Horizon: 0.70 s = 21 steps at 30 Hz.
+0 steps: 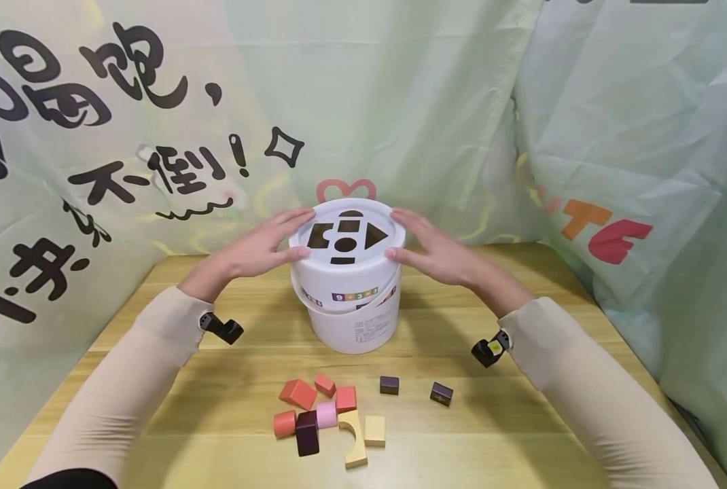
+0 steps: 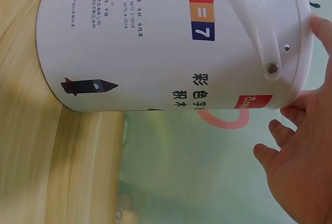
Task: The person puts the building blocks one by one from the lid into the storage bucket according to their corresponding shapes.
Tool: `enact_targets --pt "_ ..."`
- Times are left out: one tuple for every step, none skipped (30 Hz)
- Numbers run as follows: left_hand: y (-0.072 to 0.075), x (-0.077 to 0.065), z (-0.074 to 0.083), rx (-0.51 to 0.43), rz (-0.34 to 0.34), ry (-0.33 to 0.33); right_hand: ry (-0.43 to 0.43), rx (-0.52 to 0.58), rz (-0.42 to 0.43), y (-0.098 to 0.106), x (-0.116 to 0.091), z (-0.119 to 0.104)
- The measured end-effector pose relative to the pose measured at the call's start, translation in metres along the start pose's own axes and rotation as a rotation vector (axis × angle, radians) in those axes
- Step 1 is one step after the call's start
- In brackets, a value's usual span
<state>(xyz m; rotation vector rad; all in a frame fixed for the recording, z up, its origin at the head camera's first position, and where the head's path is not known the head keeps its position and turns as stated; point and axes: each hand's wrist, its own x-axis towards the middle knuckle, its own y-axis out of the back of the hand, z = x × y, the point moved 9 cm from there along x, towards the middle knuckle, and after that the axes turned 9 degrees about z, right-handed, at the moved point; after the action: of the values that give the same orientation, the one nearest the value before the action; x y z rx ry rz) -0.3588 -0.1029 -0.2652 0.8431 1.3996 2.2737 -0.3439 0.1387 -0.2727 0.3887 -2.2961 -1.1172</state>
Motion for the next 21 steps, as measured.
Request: enact_targets --pt "0.000 -0.001 0.000 0.002 -0.002 0.003 0.001 -0.001 -0.003 -0.001 0.000 0.000" --pt "0.000 -0.003 -0.001 0.002 0.000 0.006 0.002 -0.003 -0.006 -0.001 0.000 -0.001" --pt "0.000 -0.004 -0.001 0.003 0.003 0.007 0.004 -0.008 -0.009 -0.002 0.000 -0.002" --pt "0.000 -0.006 -0.001 0.003 0.007 0.008 0.007 -0.012 -0.014 -0.002 0.000 -0.002" --pt "0.000 -0.008 -0.001 0.003 0.009 0.010 0.011 -0.014 -0.019 -0.003 -0.001 -0.003" --pt "0.000 -0.010 0.000 0.001 0.013 0.011 0.015 -0.015 -0.023 -0.004 -0.001 -0.004" --pt "0.001 -0.012 0.000 0.004 0.016 0.013 0.020 -0.017 -0.027 -0.005 -0.001 -0.005" --pt "0.002 -0.014 0.001 0.007 0.018 0.012 0.024 -0.018 -0.031 -0.005 -0.001 -0.006" --pt "0.003 -0.016 0.002 0.009 0.022 0.011 0.028 -0.018 -0.036 -0.006 -0.001 -0.008" --pt "0.003 -0.018 0.002 0.011 0.023 0.012 0.031 -0.016 -0.041 -0.007 -0.002 -0.009" --pt "0.005 -0.019 0.003 0.015 0.023 0.013 0.036 -0.015 -0.045 -0.007 -0.002 -0.010" --pt "0.006 -0.020 0.003 0.015 0.026 0.012 0.035 -0.014 -0.049 -0.007 -0.002 -0.011" --pt "0.007 -0.020 0.003 0.014 0.029 0.011 0.036 -0.012 -0.052 -0.008 -0.002 -0.012" --pt "0.008 -0.020 0.004 0.011 0.030 0.007 0.036 -0.010 -0.055 -0.008 -0.002 -0.013" --pt "0.009 -0.020 0.004 0.009 0.029 0.004 0.035 -0.006 -0.057 -0.008 -0.003 -0.013" --pt "0.009 -0.020 0.003 0.010 0.022 0.002 0.034 -0.004 -0.059 -0.008 -0.003 -0.013" --pt "0.008 -0.020 0.002 0.011 0.014 0.000 0.033 -0.003 -0.059 -0.008 -0.003 -0.013" --pt "0.007 -0.021 0.002 0.013 0.008 -0.002 0.031 -0.002 -0.061 -0.009 -0.003 -0.013" --pt "0.006 -0.021 0.002 0.015 -0.002 -0.004 0.031 -0.001 -0.063 -0.009 -0.003 -0.012" --pt "0.005 -0.022 0.001 0.022 -0.011 -0.001 0.030 -0.001 -0.065 -0.009 -0.003 -0.012" --pt "0.004 -0.022 0.000 0.031 -0.021 0.004 0.030 -0.001 -0.068 -0.010 -0.003 -0.012"
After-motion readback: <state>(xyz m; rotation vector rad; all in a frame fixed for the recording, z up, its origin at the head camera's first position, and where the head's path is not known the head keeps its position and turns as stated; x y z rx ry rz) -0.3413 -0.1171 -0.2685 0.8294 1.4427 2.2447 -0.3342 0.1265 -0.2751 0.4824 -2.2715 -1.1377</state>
